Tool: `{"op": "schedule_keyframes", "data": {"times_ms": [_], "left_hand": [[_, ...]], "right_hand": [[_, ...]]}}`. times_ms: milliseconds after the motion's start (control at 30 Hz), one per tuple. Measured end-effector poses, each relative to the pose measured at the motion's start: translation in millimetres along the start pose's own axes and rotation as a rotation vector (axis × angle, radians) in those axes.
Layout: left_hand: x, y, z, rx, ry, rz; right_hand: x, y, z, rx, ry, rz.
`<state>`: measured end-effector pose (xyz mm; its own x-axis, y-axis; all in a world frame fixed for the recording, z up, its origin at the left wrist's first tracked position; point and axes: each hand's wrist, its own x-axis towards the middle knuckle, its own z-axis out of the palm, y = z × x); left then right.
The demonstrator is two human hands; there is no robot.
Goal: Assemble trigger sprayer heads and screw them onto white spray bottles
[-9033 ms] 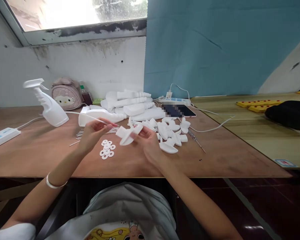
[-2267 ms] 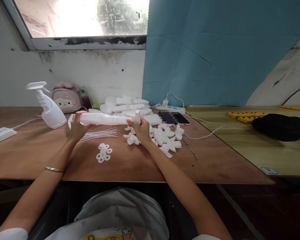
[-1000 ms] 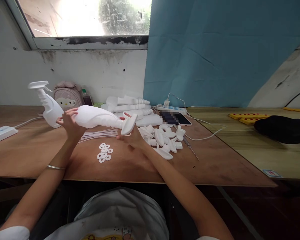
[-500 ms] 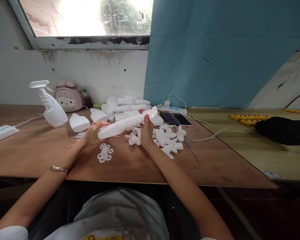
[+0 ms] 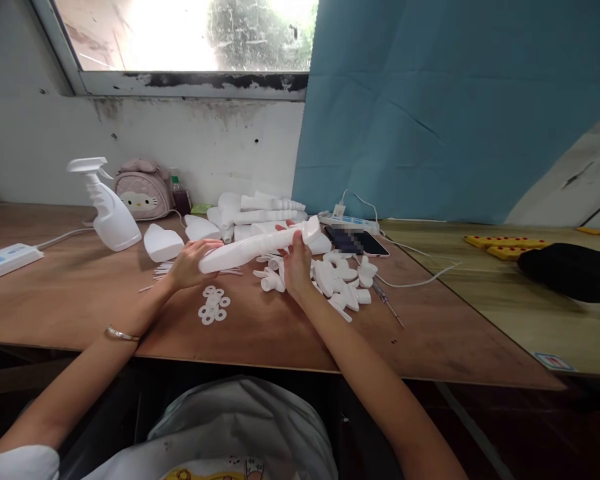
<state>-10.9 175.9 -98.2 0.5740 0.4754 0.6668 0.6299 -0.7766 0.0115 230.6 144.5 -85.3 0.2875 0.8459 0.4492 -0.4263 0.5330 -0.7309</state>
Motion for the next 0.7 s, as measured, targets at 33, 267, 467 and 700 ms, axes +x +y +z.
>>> {"op": "schedule_keyframes", "data": {"times_ms": [33,267,467,700], "left_hand": [[0,0,-0.5,0.004,0.010,0.003],[0,0,-1.2,0.042,0.091,0.035],[-3,-6,-1.7,0.172,0.303,0.023],[-5,-8,3.1,0.294,0.413,0.035]], "right_hand": [[-1,-1,0,0.004,-0.008,0.000],[-7,-11,8,-0.016,-0.126,0.091],[-10,-8,10,0.047,-0.229,0.057],[-9,-6,7,0.031,-0.146,0.011]]}}
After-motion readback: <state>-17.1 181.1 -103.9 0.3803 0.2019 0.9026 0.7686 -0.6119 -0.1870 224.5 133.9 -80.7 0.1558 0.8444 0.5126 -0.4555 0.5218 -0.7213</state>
